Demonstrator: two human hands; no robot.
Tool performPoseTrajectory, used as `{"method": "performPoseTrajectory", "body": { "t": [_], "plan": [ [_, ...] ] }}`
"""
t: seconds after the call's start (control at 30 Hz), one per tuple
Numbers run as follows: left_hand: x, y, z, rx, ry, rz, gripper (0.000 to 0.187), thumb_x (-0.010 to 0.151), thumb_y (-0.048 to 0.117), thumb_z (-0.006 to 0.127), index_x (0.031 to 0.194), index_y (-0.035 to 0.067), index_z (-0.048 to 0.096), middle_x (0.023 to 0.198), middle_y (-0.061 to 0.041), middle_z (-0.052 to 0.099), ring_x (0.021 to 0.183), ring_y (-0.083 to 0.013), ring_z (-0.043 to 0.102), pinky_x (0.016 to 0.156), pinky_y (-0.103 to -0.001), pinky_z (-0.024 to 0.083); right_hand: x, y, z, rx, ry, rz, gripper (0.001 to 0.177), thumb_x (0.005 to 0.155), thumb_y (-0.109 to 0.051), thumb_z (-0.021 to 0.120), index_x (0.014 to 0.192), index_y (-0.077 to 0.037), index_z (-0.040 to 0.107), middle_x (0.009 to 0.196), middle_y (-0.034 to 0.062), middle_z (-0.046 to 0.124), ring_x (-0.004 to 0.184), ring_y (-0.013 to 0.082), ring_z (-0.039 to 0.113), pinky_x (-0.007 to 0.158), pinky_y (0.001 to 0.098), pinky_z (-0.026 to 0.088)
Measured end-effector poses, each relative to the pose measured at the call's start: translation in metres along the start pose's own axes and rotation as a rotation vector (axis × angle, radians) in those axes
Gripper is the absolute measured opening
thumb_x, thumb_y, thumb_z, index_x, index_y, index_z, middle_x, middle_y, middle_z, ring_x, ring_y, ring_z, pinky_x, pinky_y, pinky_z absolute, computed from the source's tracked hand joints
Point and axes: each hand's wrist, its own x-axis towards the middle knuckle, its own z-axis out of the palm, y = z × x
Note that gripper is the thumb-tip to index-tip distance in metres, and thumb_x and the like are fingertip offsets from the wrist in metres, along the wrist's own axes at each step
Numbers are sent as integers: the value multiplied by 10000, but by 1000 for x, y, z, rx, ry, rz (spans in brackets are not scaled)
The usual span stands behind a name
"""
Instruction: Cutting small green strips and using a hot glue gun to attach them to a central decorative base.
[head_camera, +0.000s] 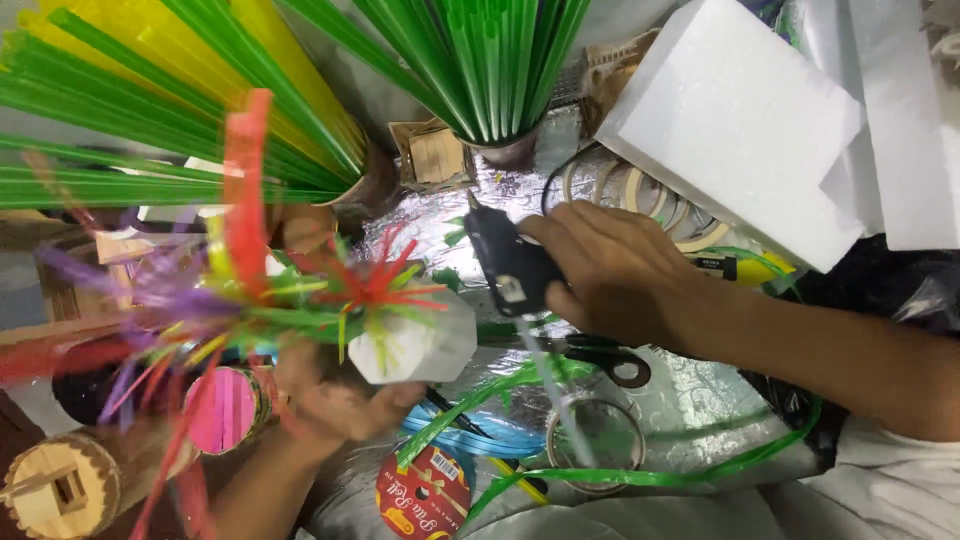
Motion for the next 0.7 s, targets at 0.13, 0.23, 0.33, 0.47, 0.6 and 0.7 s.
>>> {"method": "performPoseTrajectory", "body": {
  "t": [0.13,0.23,0.33,0.47,0.6,0.7],
  "plan": [
    [10,14,-7,-80,-41,18,688,703,393,894,1126,-60,596,1037,-167,699,922,-179,677,867,-362,589,23,-9,9,-108,-122,-23,479,883,-101,502,1343,27,540,928,155,564,792,331,625,643,426,571],
    [34,33,-4,-142,-99,-73,644,726,357,891,1121,-64,606,1047,-176,715,947,-176,673,877,-386,589,36,-10,19,-255,-285,9,518,931,-88,457,1436,25,458,1012,130,544,817,285,627,608,369,561],
    [45,41,1,-172,-129,-153,610,719,290,899,1121,-78,623,1058,-201,730,973,-187,669,900,-404,579,40,-13,28,-360,-195,-20,497,908,-56,493,1395,43,495,993,106,536,790,268,623,589,345,542],
    [47,41,25,-256,-176,-224,664,691,228,943,1227,-22,641,1173,-183,722,1110,-254,693,1034,-444,528,36,-8,44,-526,-116,-40,515,880,-98,509,1386,-11,531,959,38,525,774,217,588,638,349,476],
    [44,40,20,-65,-283,-304,746,626,261,968,1223,-27,625,1166,-245,718,1109,-375,719,1082,-490,522,29,6,56,-467,-168,-59,762,873,-404,681,1472,10,458,959,67,500,803,254,547,730,388,448],
    [44,47,27,-57,-174,-388,794,589,243,1000,1229,-68,648,1201,-258,714,1150,-335,687,1112,-476,490,28,6,48,-479,-179,-70,782,910,-429,676,1499,28,441,930,89,523,806,287,534,722,413,395]
  ]
}}
